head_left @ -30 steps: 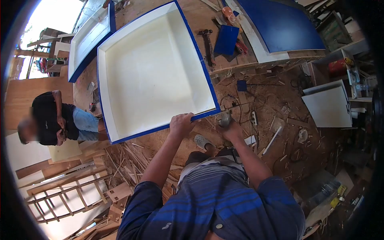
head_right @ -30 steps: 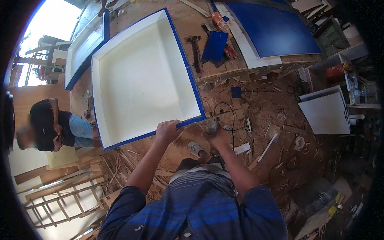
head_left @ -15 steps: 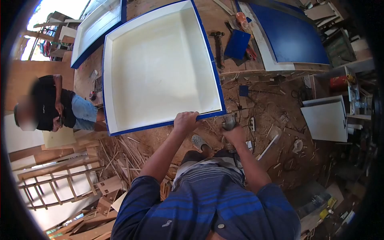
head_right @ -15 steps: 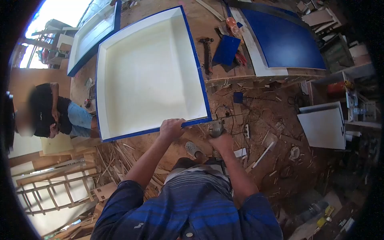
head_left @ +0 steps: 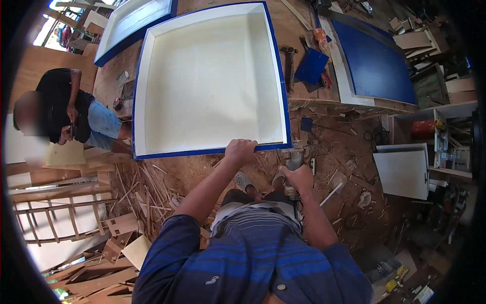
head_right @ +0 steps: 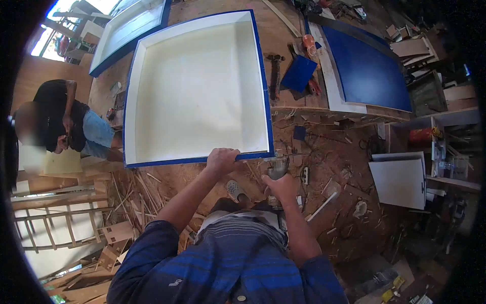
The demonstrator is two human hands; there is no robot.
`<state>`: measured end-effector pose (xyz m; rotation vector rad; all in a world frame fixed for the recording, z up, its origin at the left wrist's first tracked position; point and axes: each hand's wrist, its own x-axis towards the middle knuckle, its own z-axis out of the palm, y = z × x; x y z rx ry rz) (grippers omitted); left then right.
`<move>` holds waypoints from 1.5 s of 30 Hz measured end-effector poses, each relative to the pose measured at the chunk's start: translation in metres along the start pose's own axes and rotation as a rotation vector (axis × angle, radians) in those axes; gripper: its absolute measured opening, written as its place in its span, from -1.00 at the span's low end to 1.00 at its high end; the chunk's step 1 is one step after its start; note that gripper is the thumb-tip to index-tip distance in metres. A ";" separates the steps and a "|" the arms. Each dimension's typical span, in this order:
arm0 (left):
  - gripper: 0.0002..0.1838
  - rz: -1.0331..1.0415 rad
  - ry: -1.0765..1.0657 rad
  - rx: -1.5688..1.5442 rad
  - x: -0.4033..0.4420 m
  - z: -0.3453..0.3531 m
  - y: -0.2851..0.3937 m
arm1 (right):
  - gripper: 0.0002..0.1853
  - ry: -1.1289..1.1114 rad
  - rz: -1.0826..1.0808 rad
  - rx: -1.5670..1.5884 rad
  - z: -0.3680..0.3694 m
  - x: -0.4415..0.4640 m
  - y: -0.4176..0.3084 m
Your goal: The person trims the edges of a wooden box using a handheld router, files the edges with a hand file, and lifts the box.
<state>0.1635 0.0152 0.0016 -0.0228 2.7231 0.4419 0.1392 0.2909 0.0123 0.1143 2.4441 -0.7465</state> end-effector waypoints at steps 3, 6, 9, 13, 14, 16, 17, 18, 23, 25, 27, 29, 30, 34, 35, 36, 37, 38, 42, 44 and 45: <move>-0.51 -0.005 -0.007 0.003 0.001 0.001 -0.001 | -0.14 -0.068 0.063 -0.016 -0.009 -0.006 -0.009; -0.55 0.002 -0.003 0.007 0.000 0.000 0.000 | -0.12 -0.037 0.039 0.002 -0.013 -0.011 -0.012; -0.61 -0.006 0.001 0.002 -0.002 -0.001 0.001 | -0.15 0.050 0.031 -0.021 -0.019 -0.022 -0.019; -0.68 0.011 0.030 0.004 -0.003 -0.003 0.001 | -0.12 0.036 0.011 0.059 -0.026 -0.030 -0.009; -0.67 0.013 0.020 0.000 -0.003 -0.001 0.001 | -0.12 0.053 0.003 0.056 -0.031 -0.034 -0.011; -0.64 0.007 0.013 0.005 -0.002 0.005 -0.002 | -0.12 0.050 0.017 0.077 -0.040 -0.038 -0.017; -0.61 -0.008 0.016 0.003 -0.003 0.003 -0.001 | -0.13 0.028 0.048 0.098 -0.047 -0.039 -0.015; -0.58 -0.020 0.014 0.000 -0.004 0.002 0.003 | -0.13 0.004 0.084 0.117 -0.051 -0.038 -0.010; -0.49 0.466 0.547 0.352 0.010 0.016 0.057 | -0.24 0.168 0.143 0.114 -0.071 -0.020 0.051; -0.43 0.650 0.426 0.588 0.019 0.013 0.091 | -0.30 0.196 0.157 0.143 -0.086 -0.022 0.058; -0.36 0.680 0.202 0.802 0.025 0.019 0.125 | -0.34 0.203 0.163 0.204 -0.104 -0.028 0.062; -0.34 0.602 0.038 0.946 0.033 0.036 0.147 | -0.37 0.223 0.168 0.226 -0.111 -0.026 0.077; -0.36 0.552 0.011 0.988 0.042 0.049 0.150 | -0.37 0.237 0.167 0.218 -0.108 -0.021 0.092; -0.35 0.466 -0.083 1.128 0.046 0.055 0.169 | -0.36 0.245 0.189 0.187 -0.103 -0.015 0.121; -0.35 0.447 -0.158 1.139 0.047 0.057 0.171 | -0.36 0.223 0.192 0.198 -0.102 -0.016 0.125; -0.36 0.427 -0.229 1.151 0.052 0.061 0.171 | -0.35 0.203 0.192 0.210 -0.104 -0.015 0.122; -0.36 0.421 -0.309 1.163 0.058 0.071 0.172 | -0.35 0.182 0.207 0.227 -0.105 -0.015 0.125; -0.37 0.414 -0.386 1.170 0.061 0.085 0.170 | -0.34 0.183 0.195 0.216 -0.103 -0.015 0.127; -0.40 0.426 -0.521 1.180 0.059 0.120 0.161 | -0.17 0.094 0.193 0.160 -0.108 -0.011 0.124; -0.42 0.466 -0.334 1.097 0.052 0.089 0.166 | -0.14 0.084 0.214 0.161 -0.100 -0.004 0.133; -0.43 0.483 -0.247 1.037 0.050 0.077 0.168 | -0.13 0.078 0.213 0.160 -0.095 0.001 0.137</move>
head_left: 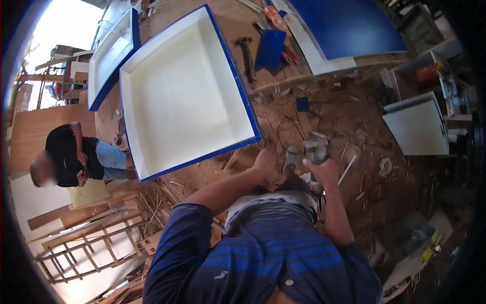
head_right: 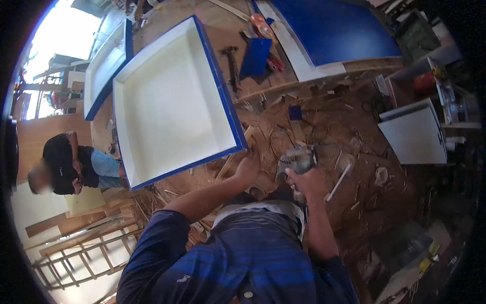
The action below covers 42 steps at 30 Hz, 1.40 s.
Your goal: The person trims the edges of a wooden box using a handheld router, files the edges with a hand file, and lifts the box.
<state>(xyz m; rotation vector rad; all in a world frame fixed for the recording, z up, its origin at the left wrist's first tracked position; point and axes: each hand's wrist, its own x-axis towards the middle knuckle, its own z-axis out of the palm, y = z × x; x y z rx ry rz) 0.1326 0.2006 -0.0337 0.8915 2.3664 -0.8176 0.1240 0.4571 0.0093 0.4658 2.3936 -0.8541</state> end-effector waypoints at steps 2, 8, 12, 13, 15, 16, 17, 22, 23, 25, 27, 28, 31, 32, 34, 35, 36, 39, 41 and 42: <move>-0.45 0.064 -0.023 -0.043 -0.010 -0.012 -0.011 | -0.12 0.000 -0.025 -0.012 0.011 0.008 0.007; -0.67 0.125 0.000 -0.627 -0.054 -0.021 -0.015 | -0.11 -0.079 -0.033 -0.144 0.011 -0.002 -0.039; -0.63 -0.204 0.325 -1.115 -0.109 -0.002 -0.068 | -0.11 -0.153 -0.099 -0.148 0.061 0.024 -0.033; -0.55 -0.341 0.540 -1.003 -0.118 0.022 -0.078 | -0.09 -0.188 -0.089 -0.161 0.074 0.028 -0.033; -0.37 -0.562 0.699 -0.922 -0.133 0.050 -0.097 | -0.08 -0.152 -0.158 -0.151 0.096 0.030 -0.035; -0.37 -0.558 0.676 -0.945 -0.136 0.063 -0.103 | -0.08 -0.134 -0.197 -0.148 0.101 0.028 -0.041; -0.38 -0.557 0.655 -0.969 -0.136 0.078 -0.104 | -0.06 -0.158 -0.181 -0.175 0.105 0.027 -0.048; -0.51 -0.574 0.369 -1.040 -0.128 0.097 -0.101 | 0.04 -0.232 -0.141 -0.234 0.116 0.022 -0.076; -0.56 -0.582 0.348 -1.036 -0.128 0.092 -0.102 | 0.06 -0.212 -0.150 -0.218 0.118 0.021 -0.079; -0.61 -0.581 0.347 -1.033 -0.131 0.083 -0.104 | 0.08 -0.172 -0.162 -0.181 0.120 0.015 -0.086; -0.63 -0.565 0.353 -1.034 -0.132 0.085 -0.104 | 0.07 -0.195 -0.155 -0.182 0.122 0.013 -0.087; -0.64 -0.556 0.363 -1.039 -0.130 0.089 -0.104 | 0.06 -0.202 -0.153 -0.185 0.121 0.013 -0.089; -0.63 -0.543 0.342 -1.051 -0.130 0.089 -0.106 | -0.03 -0.236 -0.147 -0.226 0.120 0.009 -0.095; -0.62 -0.542 0.328 -1.053 -0.130 0.088 -0.107 | -0.06 -0.227 -0.158 -0.226 0.125 0.010 -0.094; -0.60 -0.538 0.328 -1.049 -0.131 0.089 -0.106 | -0.12 -0.210 -0.180 -0.225 0.135 0.011 -0.092; -0.59 -0.535 0.331 -1.045 -0.131 0.089 -0.107 | -0.13 -0.196 -0.177 -0.221 0.138 0.010 -0.090; -0.59 -0.525 0.338 -1.046 -0.130 0.092 -0.107 | -0.14 -0.181 -0.173 -0.216 0.138 0.008 -0.092; -0.57 -0.506 0.340 -1.046 -0.130 0.098 -0.107 | -0.21 -0.139 -0.196 -0.221 0.136 0.002 -0.095; -0.56 -0.508 0.318 -1.052 -0.130 0.095 -0.108 | -0.25 -0.131 -0.200 -0.218 0.135 -0.003 -0.095; -0.56 -0.507 0.310 -1.057 -0.131 0.094 -0.108 | -0.26 -0.136 -0.193 -0.212 0.132 -0.006 -0.096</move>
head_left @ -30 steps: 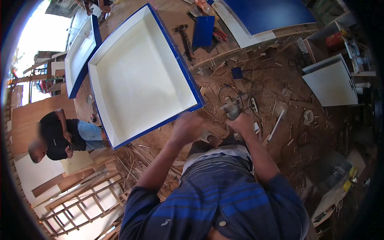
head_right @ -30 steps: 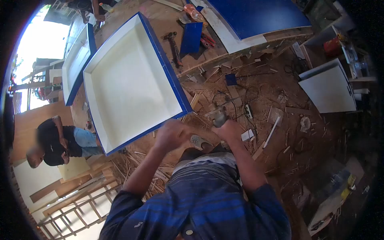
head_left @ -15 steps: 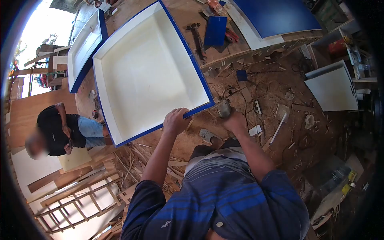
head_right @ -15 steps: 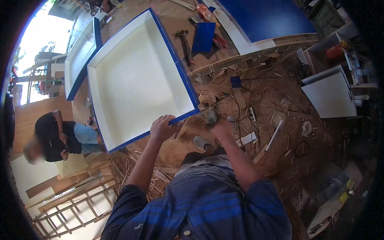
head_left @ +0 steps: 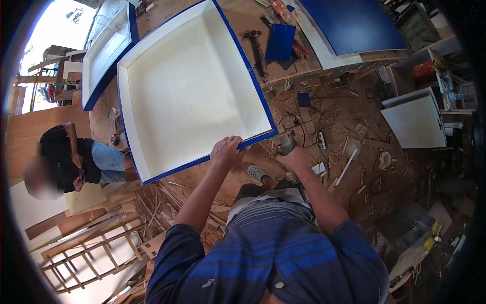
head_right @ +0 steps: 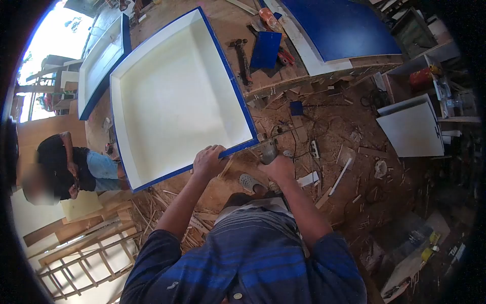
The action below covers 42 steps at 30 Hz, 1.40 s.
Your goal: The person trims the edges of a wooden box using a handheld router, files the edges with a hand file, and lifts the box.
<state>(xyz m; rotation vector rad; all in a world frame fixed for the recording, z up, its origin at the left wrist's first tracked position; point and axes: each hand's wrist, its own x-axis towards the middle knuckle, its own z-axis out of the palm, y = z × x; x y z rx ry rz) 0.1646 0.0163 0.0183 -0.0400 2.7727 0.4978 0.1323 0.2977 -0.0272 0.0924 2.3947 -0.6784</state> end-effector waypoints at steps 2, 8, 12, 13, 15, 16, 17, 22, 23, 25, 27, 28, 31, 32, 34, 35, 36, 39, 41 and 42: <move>-0.56 -0.009 -0.013 -0.006 0.000 -0.001 0.001 | -0.27 -0.003 0.019 -0.005 -0.006 -0.007 -0.004; -0.55 0.024 0.027 -0.017 0.000 0.007 -0.008 | -0.22 0.094 0.007 -0.016 -0.001 -0.012 -0.003; -0.57 0.020 0.019 -0.004 -0.001 0.004 -0.007 | -0.14 0.069 -0.012 -0.040 -0.011 -0.021 -0.011; -0.59 0.017 0.015 -0.008 -0.001 0.004 -0.007 | -0.10 0.061 -0.017 -0.051 -0.017 -0.026 -0.016; -0.63 0.024 0.015 -0.006 -0.002 0.004 -0.006 | -0.13 0.060 -0.009 -0.036 -0.024 -0.034 -0.022; -0.65 0.031 0.020 -0.001 -0.003 0.003 -0.007 | -0.14 0.060 -0.006 -0.027 -0.027 -0.037 -0.025; -0.66 0.038 0.023 0.005 -0.003 0.003 -0.007 | -0.15 0.069 -0.007 -0.030 -0.030 -0.040 -0.028; -0.67 0.045 0.019 -0.019 -0.003 0.003 -0.009 | -0.21 0.121 -0.051 0.055 -0.053 -0.070 -0.046; -0.66 0.038 0.014 -0.030 -0.004 0.002 -0.009 | -0.22 0.105 -0.029 0.091 -0.061 -0.078 -0.050; -0.58 0.191 0.291 -0.055 -0.010 0.002 -0.009 | -0.23 0.071 0.009 0.161 -0.074 -0.091 -0.055; -0.48 0.293 0.432 -0.138 -0.013 0.003 -0.003 | -0.27 0.169 -0.023 0.273 -0.071 -0.089 -0.042; -0.42 0.322 0.421 -0.213 -0.020 0.007 0.009 | -0.29 0.218 -0.033 0.331 -0.071 -0.090 -0.039; -0.10 0.179 -0.004 -0.756 -0.050 0.006 0.079 | -0.39 0.266 -0.003 0.516 -0.090 -0.098 -0.049; 0.03 0.237 -0.087 -1.073 -0.053 0.017 0.106 | -0.44 0.233 0.048 0.533 -0.099 -0.103 -0.058; 0.21 0.292 -0.141 -1.325 -0.052 0.020 0.140 | -0.44 0.321 -0.078 0.666 -0.098 -0.106 -0.062; 0.26 0.285 -0.111 -1.259 -0.049 0.014 0.149 | -0.44 0.365 -0.146 0.734 -0.099 -0.107 -0.065; 0.32 0.279 -0.081 -1.193 -0.048 0.007 0.153 | -0.44 0.366 -0.142 0.724 -0.102 -0.110 -0.070; 0.34 0.367 -0.180 -1.204 -0.037 -0.015 0.141 | -0.44 0.554 -0.286 0.822 -0.097 -0.116 -0.079; 0.20 0.355 -0.178 -1.369 -0.036 -0.020 0.136 | -0.48 0.292 -0.145 0.653 -0.113 -0.104 -0.030; 0.14 0.307 -0.253 -1.470 -0.036 -0.032 0.132 | -0.50 0.331 -0.231 0.500 -0.119 -0.107 -0.026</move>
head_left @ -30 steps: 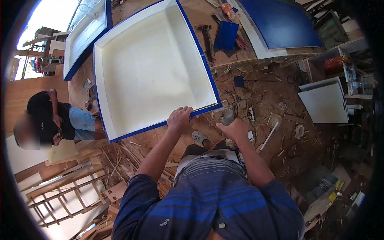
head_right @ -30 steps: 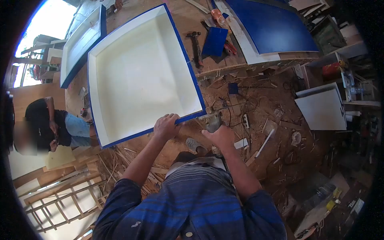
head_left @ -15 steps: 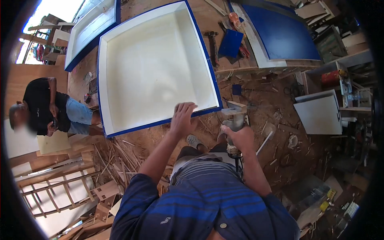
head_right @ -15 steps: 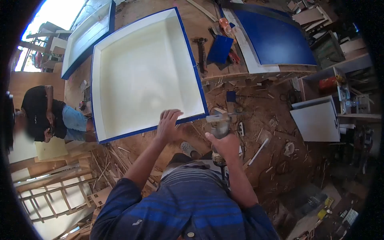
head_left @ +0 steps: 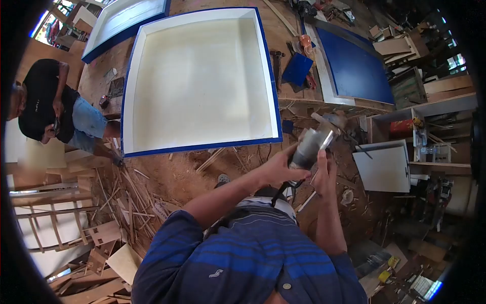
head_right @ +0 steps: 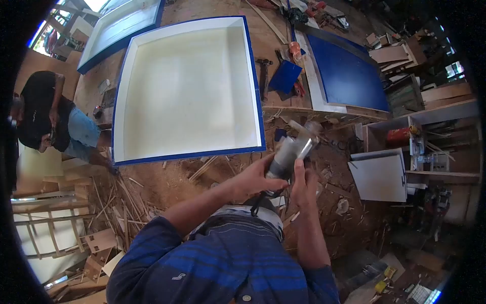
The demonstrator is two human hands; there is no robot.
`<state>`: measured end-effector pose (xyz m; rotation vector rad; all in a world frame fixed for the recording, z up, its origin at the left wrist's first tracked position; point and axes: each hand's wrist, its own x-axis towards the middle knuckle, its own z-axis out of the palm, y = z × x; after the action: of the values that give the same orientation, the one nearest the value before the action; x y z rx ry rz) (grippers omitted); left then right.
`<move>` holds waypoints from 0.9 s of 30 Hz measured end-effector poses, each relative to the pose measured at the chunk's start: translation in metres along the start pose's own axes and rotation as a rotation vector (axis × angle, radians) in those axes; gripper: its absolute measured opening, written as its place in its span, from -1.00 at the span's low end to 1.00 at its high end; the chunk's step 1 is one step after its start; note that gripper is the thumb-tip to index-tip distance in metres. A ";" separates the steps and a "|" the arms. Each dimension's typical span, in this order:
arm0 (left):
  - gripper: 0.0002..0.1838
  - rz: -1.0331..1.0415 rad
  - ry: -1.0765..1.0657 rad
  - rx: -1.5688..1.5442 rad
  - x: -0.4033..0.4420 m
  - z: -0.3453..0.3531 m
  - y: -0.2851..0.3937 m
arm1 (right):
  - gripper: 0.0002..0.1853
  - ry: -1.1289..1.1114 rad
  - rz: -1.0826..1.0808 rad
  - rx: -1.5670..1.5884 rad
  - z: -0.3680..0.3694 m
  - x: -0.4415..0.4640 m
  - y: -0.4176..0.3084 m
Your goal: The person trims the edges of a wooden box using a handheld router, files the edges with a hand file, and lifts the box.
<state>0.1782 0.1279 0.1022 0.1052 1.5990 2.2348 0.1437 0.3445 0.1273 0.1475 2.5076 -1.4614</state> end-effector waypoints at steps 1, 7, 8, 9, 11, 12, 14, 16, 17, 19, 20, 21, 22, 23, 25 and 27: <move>0.09 -0.062 -0.016 -0.114 -0.003 -0.004 0.012 | -0.51 0.010 -0.111 -0.138 -0.006 -0.003 -0.007; -0.25 -0.154 -0.129 -0.458 -0.006 -0.031 -0.008 | -0.39 0.085 -1.284 -0.809 -0.004 0.022 -0.046; -0.27 -0.154 -0.171 -0.556 -0.009 -0.034 -0.010 | -0.37 -0.069 -1.261 -0.744 -0.003 0.031 -0.050; -0.29 -0.149 -0.209 -0.650 -0.012 -0.037 -0.012 | -0.36 -0.153 -1.320 -0.746 -0.003 0.040 -0.055; -0.37 -0.144 -0.055 -0.357 -0.022 -0.042 -0.005 | -0.34 -0.318 -1.466 -0.734 0.000 0.068 -0.073; -0.39 -0.139 -0.056 -0.265 -0.022 -0.047 -0.007 | -0.31 -0.359 -1.532 -0.735 0.003 0.082 -0.082; -0.44 -0.110 -0.036 -0.205 -0.025 -0.045 -0.006 | -0.32 -0.448 -1.570 -0.670 0.014 0.095 -0.092; -0.49 -0.089 0.020 -0.322 -0.023 -0.036 -0.017 | -0.36 -0.505 -1.627 -0.644 0.021 0.108 -0.098; -0.51 -0.088 0.054 -0.387 -0.023 -0.029 -0.018 | -0.39 -0.513 -1.664 -0.647 0.025 0.115 -0.096; -0.54 -0.100 0.134 -0.484 -0.023 -0.018 -0.020 | -0.47 -0.519 -1.716 -0.652 0.033 0.124 -0.093; -0.54 -0.092 0.164 -0.524 -0.020 -0.014 -0.025 | -0.51 -0.561 -1.747 -0.608 0.032 0.128 -0.096; -0.54 -0.085 0.192 -0.566 -0.018 -0.011 -0.028 | -0.52 -0.584 -1.767 -0.588 0.033 0.135 -0.093; -0.51 -0.092 0.202 -0.546 -0.015 -0.011 -0.031 | -0.53 -0.613 -1.783 -0.569 0.035 0.143 -0.087; -0.50 -0.100 0.199 -0.541 -0.012 -0.009 -0.036 | -0.53 -0.644 -1.794 -0.553 0.034 0.149 -0.081; -0.48 -0.108 0.191 -0.537 -0.010 0.001 -0.026 | -0.56 -0.666 -1.832 -0.523 0.030 0.155 -0.081; -0.32 -0.098 0.304 -0.376 -0.008 0.009 -0.029 | -0.59 -0.692 -1.864 -0.495 0.028 0.161 -0.083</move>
<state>0.1962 0.1413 0.0800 -0.4242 1.2526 2.5168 -0.0243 0.2739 0.1435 -2.6581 1.8205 -0.6191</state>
